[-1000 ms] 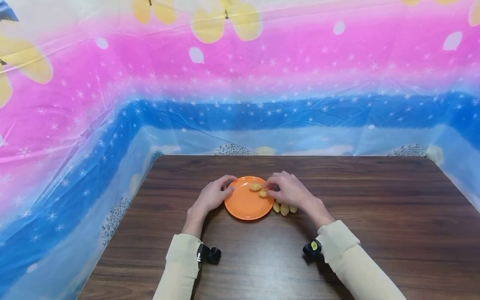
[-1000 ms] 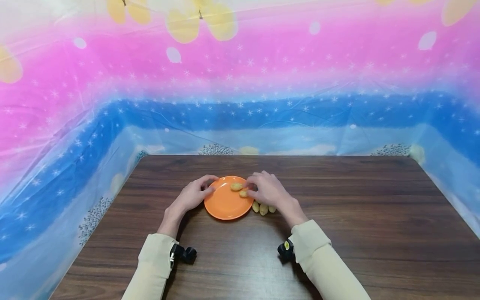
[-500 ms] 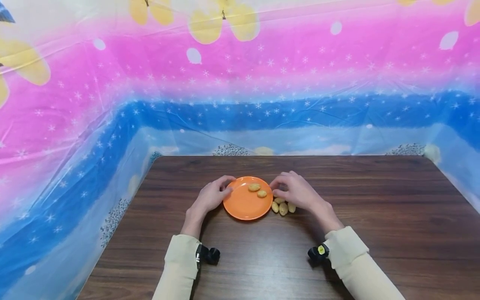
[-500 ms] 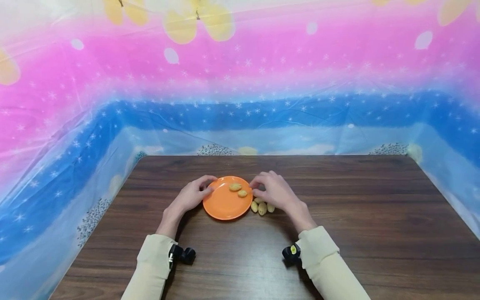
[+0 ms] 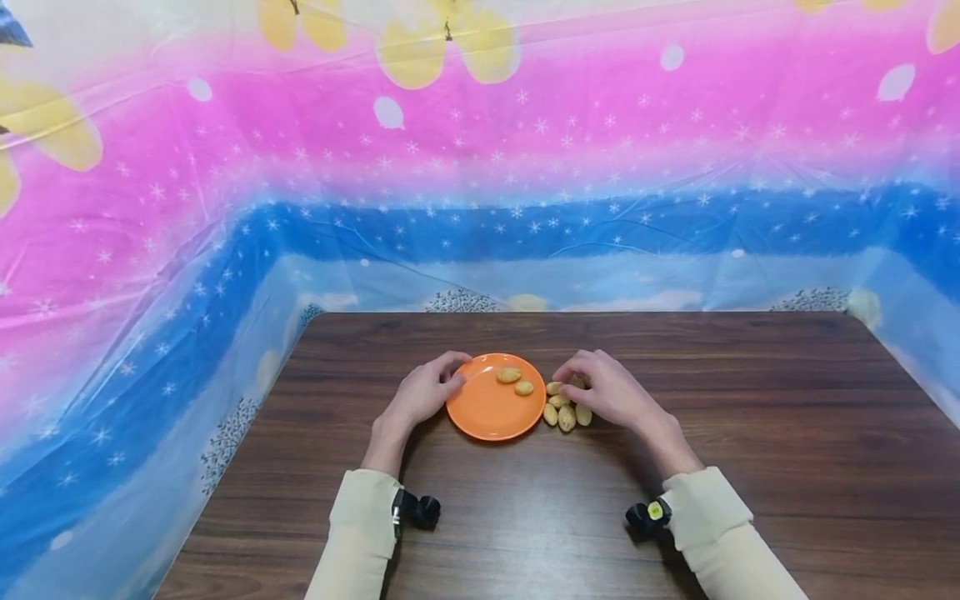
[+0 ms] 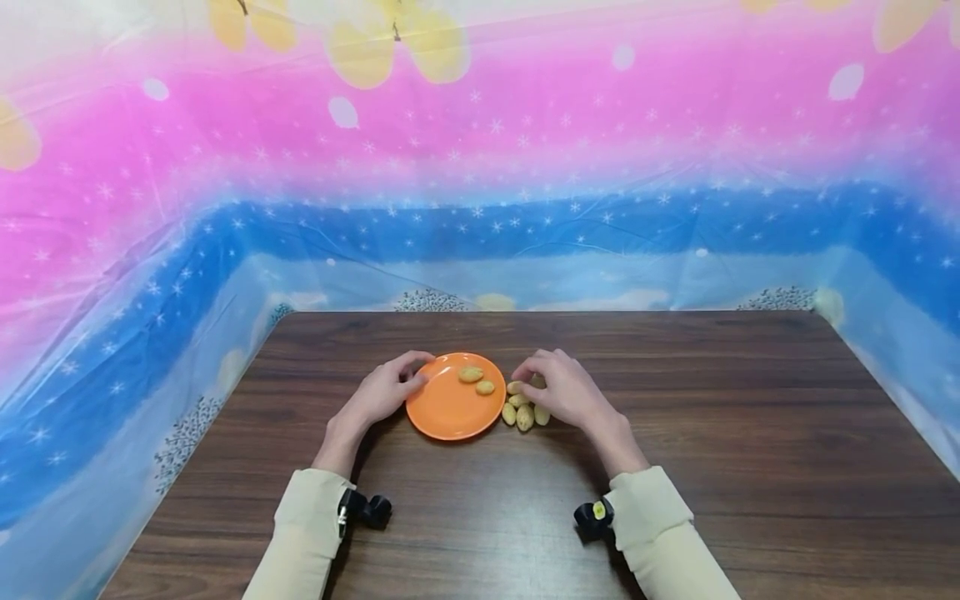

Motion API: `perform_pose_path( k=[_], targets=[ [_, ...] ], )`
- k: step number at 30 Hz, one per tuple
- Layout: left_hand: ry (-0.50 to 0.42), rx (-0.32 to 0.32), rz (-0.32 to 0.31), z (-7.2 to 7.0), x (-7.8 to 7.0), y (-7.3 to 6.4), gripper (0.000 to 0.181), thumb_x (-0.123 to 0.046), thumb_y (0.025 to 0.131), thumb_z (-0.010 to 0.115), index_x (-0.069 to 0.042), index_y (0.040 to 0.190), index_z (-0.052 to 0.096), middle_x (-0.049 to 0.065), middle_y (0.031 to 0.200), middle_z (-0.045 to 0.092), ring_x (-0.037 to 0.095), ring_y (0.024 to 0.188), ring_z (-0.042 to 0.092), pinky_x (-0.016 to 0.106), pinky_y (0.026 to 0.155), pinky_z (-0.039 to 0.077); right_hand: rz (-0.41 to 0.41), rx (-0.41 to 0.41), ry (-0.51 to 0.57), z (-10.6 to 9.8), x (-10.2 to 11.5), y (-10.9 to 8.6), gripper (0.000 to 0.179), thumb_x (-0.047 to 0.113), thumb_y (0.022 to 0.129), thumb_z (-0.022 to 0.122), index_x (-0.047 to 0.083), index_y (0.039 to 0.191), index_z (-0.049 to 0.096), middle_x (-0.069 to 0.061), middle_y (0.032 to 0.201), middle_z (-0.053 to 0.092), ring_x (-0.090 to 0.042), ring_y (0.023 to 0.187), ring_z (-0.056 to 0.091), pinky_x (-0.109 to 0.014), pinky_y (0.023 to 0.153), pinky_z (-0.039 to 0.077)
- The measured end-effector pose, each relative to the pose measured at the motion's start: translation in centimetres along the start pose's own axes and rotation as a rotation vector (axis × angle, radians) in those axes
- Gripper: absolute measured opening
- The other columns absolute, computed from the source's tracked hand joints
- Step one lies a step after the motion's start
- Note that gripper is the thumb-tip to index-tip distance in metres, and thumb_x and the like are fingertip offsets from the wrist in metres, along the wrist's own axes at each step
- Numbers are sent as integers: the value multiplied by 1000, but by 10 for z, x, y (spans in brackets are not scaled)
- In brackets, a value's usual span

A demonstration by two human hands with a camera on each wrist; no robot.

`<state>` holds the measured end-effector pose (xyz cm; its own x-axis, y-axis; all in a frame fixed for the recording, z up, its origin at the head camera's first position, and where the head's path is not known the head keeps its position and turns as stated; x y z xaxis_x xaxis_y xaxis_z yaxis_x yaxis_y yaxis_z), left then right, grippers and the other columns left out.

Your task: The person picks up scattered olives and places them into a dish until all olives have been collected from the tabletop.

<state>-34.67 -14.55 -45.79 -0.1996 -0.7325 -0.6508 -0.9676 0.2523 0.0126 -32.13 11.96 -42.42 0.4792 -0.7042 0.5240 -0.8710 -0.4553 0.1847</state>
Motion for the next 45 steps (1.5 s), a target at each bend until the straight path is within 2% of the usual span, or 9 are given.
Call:
perform_pose_path(
  k=[10,14,22,28,39,45],
  targets=[
    [8,3,6,2,1,2,35,-31,104,57,-28,138,57,5,82,54,22,67,50,33,60,36,30,-40,36,-7,-10,-10,15,18,95,71,16,110,75,3,107,65,-23,104,55,-44,87,45],
    [6,-2,3,1,1,2,35,-30,103,58,-28,138,58,5,81,54,22,67,50,33,60,37,25,-62,33,-9,-14,-11,15,17,95,71,15,110,76,1,108,65,-23,101,53,-43,85,44],
    [3,-9,12,0,1,2,34,-30,104,57,-28,138,58,5,81,54,22,66,49,33,60,36,15,-110,42,-10,-17,-12,14,16,93,73,15,108,76,-3,111,64,-27,109,51,-49,91,42],
    [-2,-9,16,0,-1,2,34,-29,103,58,-28,138,58,5,80,54,22,66,49,33,60,37,26,-153,58,-12,-25,-13,16,16,93,73,13,109,76,-6,113,62,-30,109,50,-49,89,40],
    [15,-9,18,0,-2,1,34,-29,103,58,-28,137,58,4,80,53,21,66,49,33,60,36,86,-142,86,-13,-39,-18,22,17,97,68,11,118,72,-12,120,60,-33,113,48,-54,91,41],
    [15,-7,12,1,-1,0,34,-29,103,58,-28,137,58,4,80,54,21,65,49,33,60,36,102,-124,74,-10,-43,-19,25,16,98,65,7,122,70,-15,125,63,-36,119,49,-56,98,39]
  ],
)
Point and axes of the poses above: each hand's wrist, its own y-axis towards the middle knuckle, its own z-axis out of the palm, x = y × z, the point moved 8 cm from there along y, towards the middle knuckle
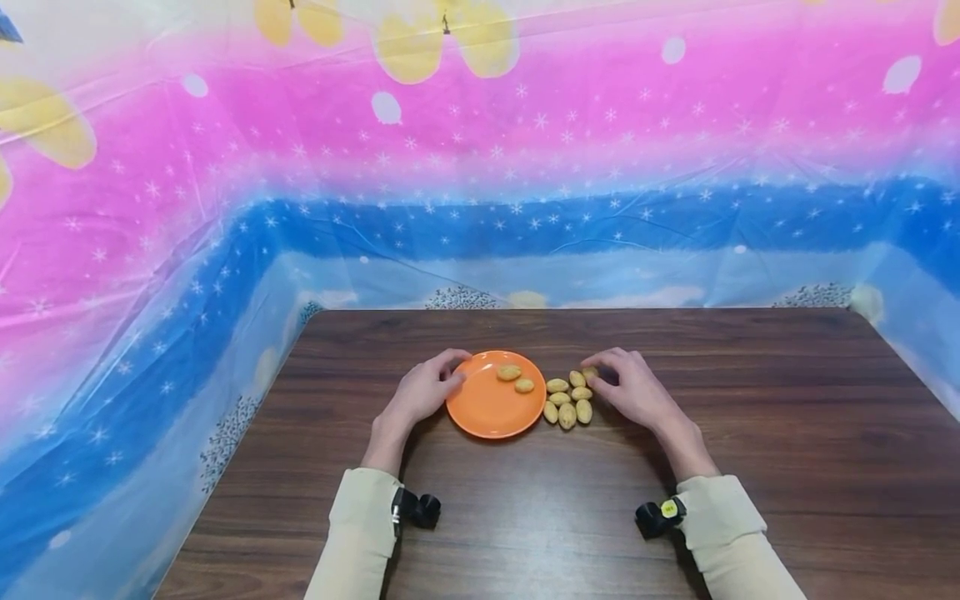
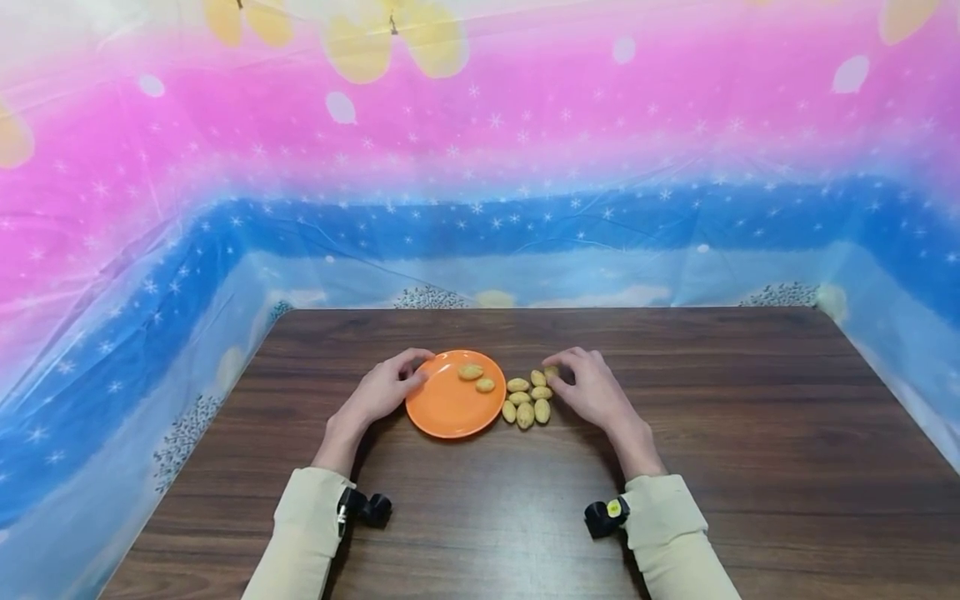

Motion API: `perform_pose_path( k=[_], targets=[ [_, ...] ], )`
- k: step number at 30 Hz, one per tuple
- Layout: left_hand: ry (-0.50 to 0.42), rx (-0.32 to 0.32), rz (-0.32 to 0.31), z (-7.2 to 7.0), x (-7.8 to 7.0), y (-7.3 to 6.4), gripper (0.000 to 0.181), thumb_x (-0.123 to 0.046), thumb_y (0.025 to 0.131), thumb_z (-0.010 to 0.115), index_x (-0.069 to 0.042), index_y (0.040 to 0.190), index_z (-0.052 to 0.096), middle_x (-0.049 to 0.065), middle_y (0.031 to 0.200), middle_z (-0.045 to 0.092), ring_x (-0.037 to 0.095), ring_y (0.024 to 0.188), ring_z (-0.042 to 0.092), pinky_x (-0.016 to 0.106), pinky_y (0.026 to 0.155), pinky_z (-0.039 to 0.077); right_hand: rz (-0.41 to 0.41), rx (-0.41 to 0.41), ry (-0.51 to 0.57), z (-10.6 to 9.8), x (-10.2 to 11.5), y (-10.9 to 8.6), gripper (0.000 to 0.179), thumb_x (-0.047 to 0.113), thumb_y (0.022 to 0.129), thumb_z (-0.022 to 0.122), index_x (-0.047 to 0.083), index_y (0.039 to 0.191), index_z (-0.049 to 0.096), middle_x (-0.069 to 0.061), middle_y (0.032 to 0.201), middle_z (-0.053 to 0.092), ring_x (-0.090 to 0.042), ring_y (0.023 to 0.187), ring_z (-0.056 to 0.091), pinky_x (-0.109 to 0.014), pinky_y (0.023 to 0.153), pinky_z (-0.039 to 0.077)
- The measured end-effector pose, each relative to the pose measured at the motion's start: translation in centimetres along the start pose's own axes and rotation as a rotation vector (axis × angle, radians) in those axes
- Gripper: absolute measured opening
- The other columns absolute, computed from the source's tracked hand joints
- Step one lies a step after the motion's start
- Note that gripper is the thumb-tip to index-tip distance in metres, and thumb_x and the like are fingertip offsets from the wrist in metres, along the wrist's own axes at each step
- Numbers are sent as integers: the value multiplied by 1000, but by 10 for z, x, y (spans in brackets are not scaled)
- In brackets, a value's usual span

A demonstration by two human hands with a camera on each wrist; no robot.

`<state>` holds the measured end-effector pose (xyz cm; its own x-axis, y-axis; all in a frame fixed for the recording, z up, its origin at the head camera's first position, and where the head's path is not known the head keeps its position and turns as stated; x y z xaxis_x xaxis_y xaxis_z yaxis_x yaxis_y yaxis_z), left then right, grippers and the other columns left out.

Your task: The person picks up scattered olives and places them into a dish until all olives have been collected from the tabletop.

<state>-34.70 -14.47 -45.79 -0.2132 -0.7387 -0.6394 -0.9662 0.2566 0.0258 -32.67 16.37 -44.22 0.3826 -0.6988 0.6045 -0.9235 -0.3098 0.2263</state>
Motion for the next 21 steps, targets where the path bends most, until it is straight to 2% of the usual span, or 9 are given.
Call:
perform_pose_path(
  k=[8,21],
  targets=[
    [-2,8,-8,0,1,0,34,-30,103,58,-28,137,58,4,81,54,22,67,50,33,61,37,9,7,2,2,-7,0,26,11,98,65,7,124,69,-13,123,66,-37,122,51,-58,103,36],
    [-5,14,-5,0,0,0,35,-30,103,58,-28,138,58,4,83,54,21,69,50,33,63,37,11,-22,-10,-6,-2,1,25,13,97,68,9,121,71,-12,122,66,-36,118,53,-56,99,40]
  ],
)
Point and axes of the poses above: each hand's wrist, its own y-axis towards the middle knuckle, its own z-axis out of the palm, x = y × z, the point moved 8 cm from there along y, towards the middle knuckle
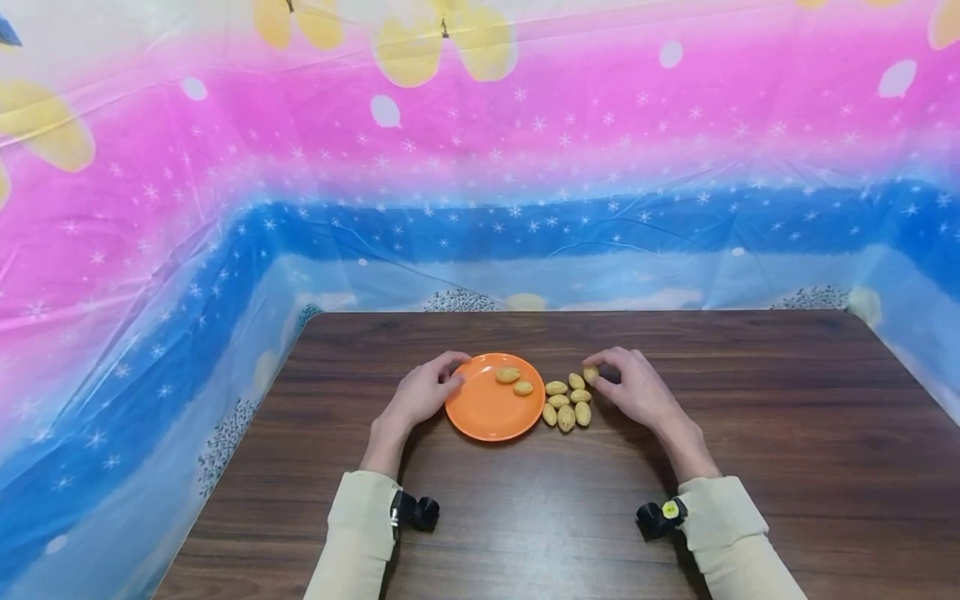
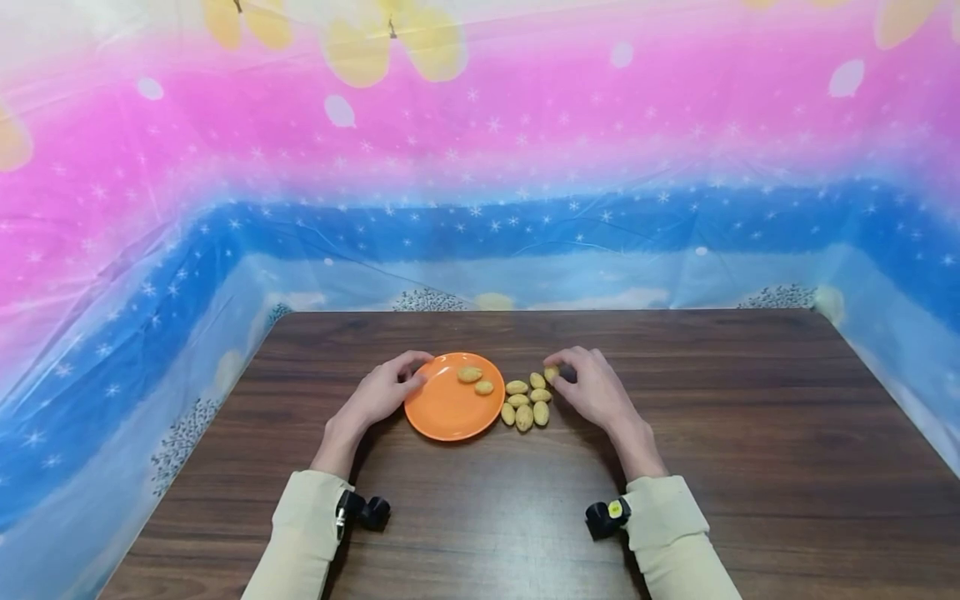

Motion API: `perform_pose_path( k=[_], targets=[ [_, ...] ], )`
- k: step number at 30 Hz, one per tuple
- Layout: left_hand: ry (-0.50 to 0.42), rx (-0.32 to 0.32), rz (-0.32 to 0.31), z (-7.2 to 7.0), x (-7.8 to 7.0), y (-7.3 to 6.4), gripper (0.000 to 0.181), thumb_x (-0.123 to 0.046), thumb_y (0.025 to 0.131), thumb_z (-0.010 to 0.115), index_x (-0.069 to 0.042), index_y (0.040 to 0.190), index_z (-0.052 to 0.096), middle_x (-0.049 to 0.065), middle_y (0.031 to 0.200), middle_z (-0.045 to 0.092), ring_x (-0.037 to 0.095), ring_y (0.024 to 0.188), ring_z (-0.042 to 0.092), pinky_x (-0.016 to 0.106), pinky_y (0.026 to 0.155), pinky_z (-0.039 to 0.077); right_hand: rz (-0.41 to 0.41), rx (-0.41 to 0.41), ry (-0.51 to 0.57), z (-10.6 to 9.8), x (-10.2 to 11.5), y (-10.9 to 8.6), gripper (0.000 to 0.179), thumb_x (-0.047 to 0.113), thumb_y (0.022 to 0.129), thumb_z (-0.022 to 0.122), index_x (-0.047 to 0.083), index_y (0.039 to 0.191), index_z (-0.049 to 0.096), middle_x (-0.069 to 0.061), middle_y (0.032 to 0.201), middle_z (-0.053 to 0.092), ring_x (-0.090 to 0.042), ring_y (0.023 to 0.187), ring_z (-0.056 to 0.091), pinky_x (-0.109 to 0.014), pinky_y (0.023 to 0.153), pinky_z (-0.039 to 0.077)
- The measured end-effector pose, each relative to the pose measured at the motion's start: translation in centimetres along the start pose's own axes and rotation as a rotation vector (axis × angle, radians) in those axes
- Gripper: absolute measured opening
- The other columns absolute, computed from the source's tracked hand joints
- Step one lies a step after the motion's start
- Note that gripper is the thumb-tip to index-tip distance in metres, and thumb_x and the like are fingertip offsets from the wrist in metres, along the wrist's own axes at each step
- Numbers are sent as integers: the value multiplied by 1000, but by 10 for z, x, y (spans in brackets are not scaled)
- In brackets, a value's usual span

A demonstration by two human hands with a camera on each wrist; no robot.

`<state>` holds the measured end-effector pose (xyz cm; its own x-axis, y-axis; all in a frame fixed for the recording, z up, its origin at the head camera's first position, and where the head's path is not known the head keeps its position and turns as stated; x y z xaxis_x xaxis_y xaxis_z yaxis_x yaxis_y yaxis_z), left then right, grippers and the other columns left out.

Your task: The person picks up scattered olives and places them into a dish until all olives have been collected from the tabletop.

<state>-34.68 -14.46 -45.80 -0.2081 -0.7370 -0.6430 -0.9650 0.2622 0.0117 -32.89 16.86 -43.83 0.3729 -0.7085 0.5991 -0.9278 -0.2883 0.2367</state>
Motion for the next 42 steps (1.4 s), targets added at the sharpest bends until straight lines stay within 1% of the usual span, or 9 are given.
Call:
perform_pose_path(
  k=[7,19,25,33,39,42],
  targets=[
    [6,-2,-5,1,1,0,35,-30,104,57,-28,138,58,4,84,54,21,70,50,34,63,37,-19,-7,-7,-3,14,0,25,14,95,69,10,120,71,-11,122,66,-34,117,55,-55,97,42],
    [4,-4,-15,1,2,1,34,-31,103,58,-29,137,58,4,85,54,22,72,50,34,64,37,-79,11,-20,2,38,1,25,16,94,72,12,119,72,-6,120,67,-32,117,56,-54,99,43],
    [1,-4,-10,1,3,1,34,-31,104,57,-29,138,58,4,85,54,22,72,50,34,64,37,-80,28,-34,4,46,1,25,21,95,72,13,119,72,-4,121,67,-28,116,55,-51,98,45],
    [3,-8,-4,0,0,1,35,-31,103,58,-28,138,57,5,83,54,23,70,50,33,62,37,-98,31,-36,7,58,2,24,19,94,73,15,117,73,-2,118,68,-26,109,56,-46,89,47],
    [0,-10,-3,0,0,1,35,-30,103,58,-28,138,57,5,83,54,23,70,50,34,62,37,-106,52,-45,15,67,4,21,18,94,73,15,115,74,-1,115,69,-27,106,57,-45,86,47],
    [4,-10,-4,0,0,1,35,-30,103,58,-28,138,57,5,84,54,22,70,50,34,63,36,-125,59,-50,20,71,4,22,18,93,74,14,114,75,-1,113,69,-26,104,57,-45,85,46]
  ],
)
Point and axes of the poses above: each hand's wrist, its own y-axis towards the middle knuckle, its own z-axis out of the palm, x = y × z, the point moved 8 cm from there along y, towards the middle knuckle
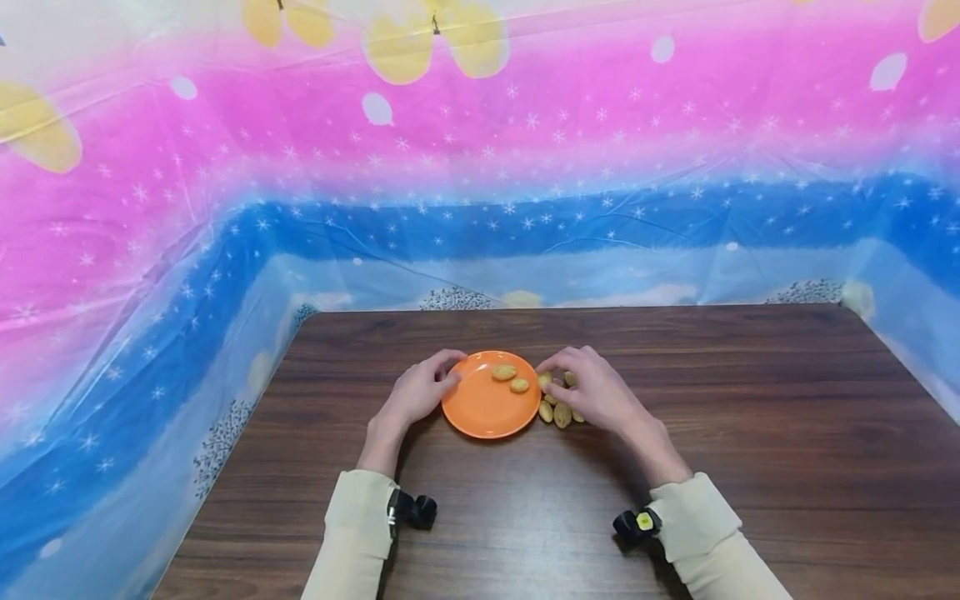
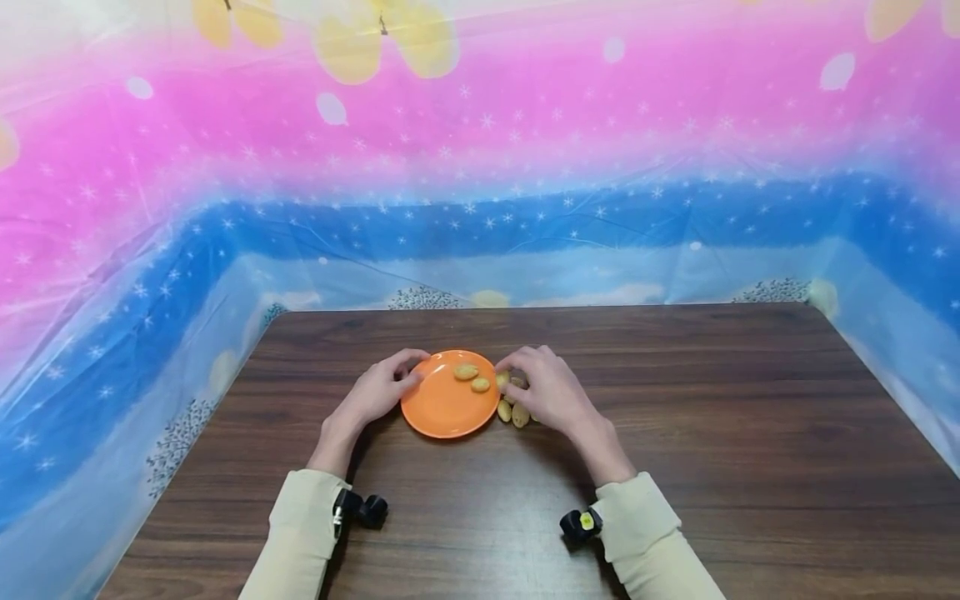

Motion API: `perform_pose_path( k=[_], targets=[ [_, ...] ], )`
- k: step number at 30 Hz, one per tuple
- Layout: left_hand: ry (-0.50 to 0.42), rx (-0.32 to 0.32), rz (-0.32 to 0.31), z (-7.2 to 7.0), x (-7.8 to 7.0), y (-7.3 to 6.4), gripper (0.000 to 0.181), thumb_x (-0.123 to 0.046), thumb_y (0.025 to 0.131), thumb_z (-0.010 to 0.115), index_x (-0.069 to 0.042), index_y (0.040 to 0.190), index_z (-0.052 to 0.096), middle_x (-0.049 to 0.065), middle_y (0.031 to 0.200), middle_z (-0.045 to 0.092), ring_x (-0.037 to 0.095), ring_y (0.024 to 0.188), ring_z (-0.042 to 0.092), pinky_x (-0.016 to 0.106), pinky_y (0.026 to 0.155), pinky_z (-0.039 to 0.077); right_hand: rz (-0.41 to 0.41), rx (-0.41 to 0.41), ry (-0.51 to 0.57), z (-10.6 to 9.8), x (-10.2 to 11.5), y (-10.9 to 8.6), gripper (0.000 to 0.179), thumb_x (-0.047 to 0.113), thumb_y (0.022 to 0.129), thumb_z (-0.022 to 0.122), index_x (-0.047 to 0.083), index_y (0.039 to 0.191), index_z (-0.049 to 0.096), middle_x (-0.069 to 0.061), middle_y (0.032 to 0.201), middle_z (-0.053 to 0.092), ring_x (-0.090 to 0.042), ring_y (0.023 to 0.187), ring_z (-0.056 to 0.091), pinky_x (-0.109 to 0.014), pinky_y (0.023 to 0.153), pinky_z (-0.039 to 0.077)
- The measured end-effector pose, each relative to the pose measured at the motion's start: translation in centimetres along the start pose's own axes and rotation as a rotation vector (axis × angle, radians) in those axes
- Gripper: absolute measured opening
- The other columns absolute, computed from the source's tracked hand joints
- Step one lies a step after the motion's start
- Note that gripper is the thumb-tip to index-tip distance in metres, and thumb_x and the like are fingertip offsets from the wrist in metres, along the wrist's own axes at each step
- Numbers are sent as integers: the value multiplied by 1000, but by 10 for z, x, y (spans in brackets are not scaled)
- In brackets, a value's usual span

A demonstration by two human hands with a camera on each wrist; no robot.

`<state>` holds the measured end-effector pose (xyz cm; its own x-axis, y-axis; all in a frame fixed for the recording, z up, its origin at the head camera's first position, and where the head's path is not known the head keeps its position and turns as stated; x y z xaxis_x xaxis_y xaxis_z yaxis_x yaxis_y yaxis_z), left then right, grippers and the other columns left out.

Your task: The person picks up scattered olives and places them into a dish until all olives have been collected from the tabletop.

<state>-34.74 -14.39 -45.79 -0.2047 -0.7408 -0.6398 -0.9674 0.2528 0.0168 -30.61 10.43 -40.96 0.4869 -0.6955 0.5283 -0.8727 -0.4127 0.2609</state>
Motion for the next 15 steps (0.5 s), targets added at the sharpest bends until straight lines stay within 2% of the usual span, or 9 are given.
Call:
perform_pose_path(
  k=[7,15],
  targets=[
    [0,2,-3,1,1,0,35,-31,103,58,-29,138,58,5,84,54,22,71,50,34,63,37,-38,27,-4,11,10,3,20,19,93,75,15,112,76,1,111,70,-22,104,56,-45,90,46],
    [-7,-2,8,0,0,0,34,-30,103,58,-28,137,58,5,82,54,22,69,50,34,62,37,-30,71,-7,25,11,3,19,23,94,74,19,113,76,5,110,69,-21,97,54,-38,82,44]
  ],
)
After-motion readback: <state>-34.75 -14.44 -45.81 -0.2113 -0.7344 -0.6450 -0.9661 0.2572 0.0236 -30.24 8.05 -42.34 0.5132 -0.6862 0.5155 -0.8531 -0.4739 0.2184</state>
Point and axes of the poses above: each hand's wrist, its own y-axis towards the middle knuckle, its own z-axis out of the palm, x = y × z, the point moved 8 cm from there along y, towards the middle knuckle
